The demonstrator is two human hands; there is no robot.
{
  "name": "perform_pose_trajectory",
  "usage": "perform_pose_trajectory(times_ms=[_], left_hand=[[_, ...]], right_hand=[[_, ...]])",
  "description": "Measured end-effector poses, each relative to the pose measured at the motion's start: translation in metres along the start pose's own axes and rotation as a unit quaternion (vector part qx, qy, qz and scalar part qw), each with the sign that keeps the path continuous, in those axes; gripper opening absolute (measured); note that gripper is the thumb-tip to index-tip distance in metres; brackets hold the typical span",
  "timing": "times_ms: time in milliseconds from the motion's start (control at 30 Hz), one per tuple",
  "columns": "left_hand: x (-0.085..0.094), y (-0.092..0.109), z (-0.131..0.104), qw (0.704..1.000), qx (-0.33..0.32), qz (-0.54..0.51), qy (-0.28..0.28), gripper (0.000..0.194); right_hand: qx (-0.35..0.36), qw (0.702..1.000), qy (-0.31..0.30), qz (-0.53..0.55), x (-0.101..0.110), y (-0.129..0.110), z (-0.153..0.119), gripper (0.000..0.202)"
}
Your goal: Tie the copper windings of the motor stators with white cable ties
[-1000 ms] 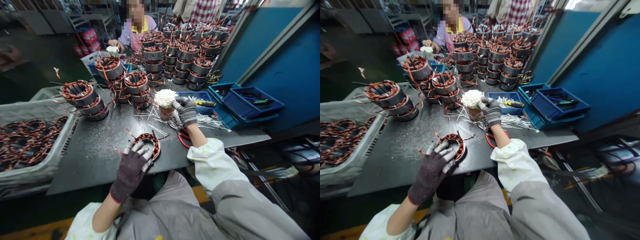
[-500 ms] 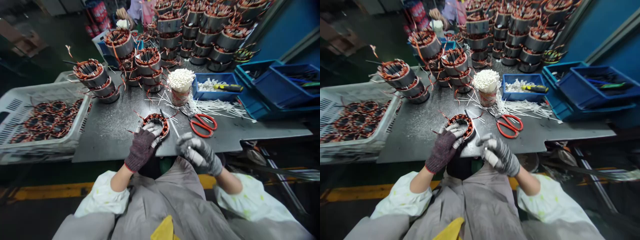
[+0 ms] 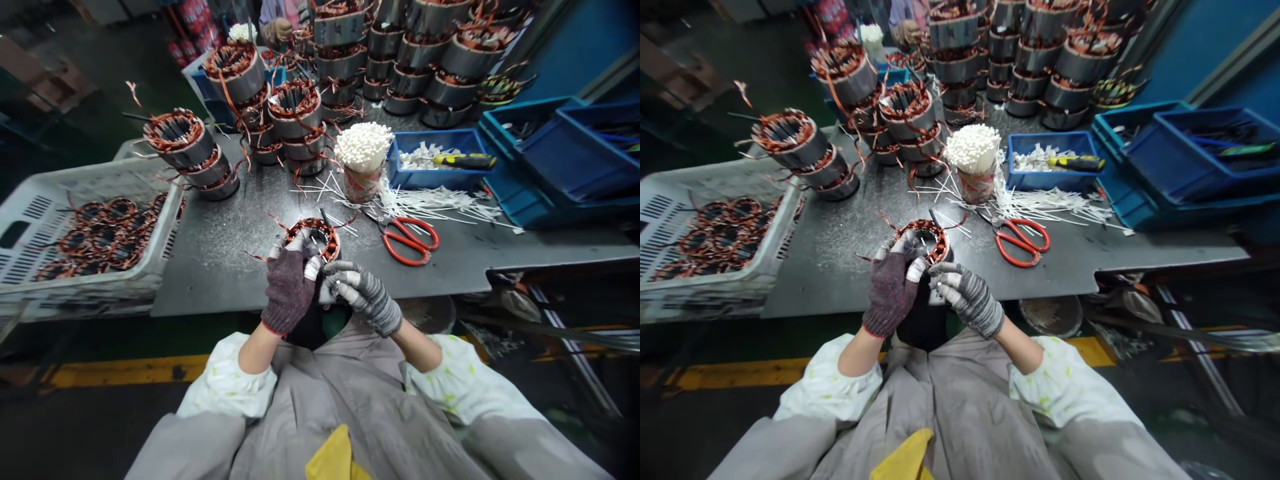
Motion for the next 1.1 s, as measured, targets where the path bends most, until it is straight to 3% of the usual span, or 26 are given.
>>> perform_pose_trajectory(times_ms=[100, 167, 267, 367, 567, 800, 933, 1100], left_hand=[[-0.003, 0.000, 0.000, 0.997, 0.069, -0.032, 0.034, 0.037], [-0.003, 0.000, 0.003, 0.994, 0.076, -0.065, 0.036, 0.032], [-0.001, 0.001, 0.008, 0.995, 0.014, -0.092, 0.026, 0.018], [0.001, 0.001, 0.009, 0.996, -0.051, -0.071, 0.022, 0.021], [0.005, 0.000, 0.006, 0.994, -0.098, -0.053, 0.015, 0.020], [0.005, 0.000, 0.005, 0.993, -0.105, -0.048, 0.008, 0.022], [0.006, -0.001, 0.004, 0.995, -0.089, -0.048, -0.014, 0.024], [0.006, -0.001, 0.002, 0.994, -0.079, -0.043, -0.056, 0.024]], right_hand=[[-0.114, 0.991, 0.066, 0.036, -0.006, 0.004, 0.005, 0.022], [-0.210, 0.967, 0.115, 0.086, -0.009, 0.004, 0.008, 0.025], [-0.279, 0.939, 0.152, 0.134, -0.010, 0.000, 0.013, 0.032], [-0.285, 0.941, 0.137, 0.122, -0.010, -0.001, 0.017, 0.030], [-0.213, 0.969, 0.125, -0.026, -0.003, 0.008, 0.023, 0.018], [-0.165, 0.978, 0.110, -0.059, 0.001, 0.011, 0.021, 0.016], [-0.064, 0.982, 0.068, -0.165, 0.003, 0.012, 0.028, 0.017], [0.055, 0.954, -0.020, -0.295, 0.008, 0.001, 0.037, 0.027]])
Point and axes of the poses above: each hand's wrist, its own z-axis towards the middle knuckle, its own x-axis out of the back of the hand, y = z × x, the point moved 2 cm from there along z, towards the middle knuckle, and after that the axes turned 7 degrees about y, right-handed, at the moved point
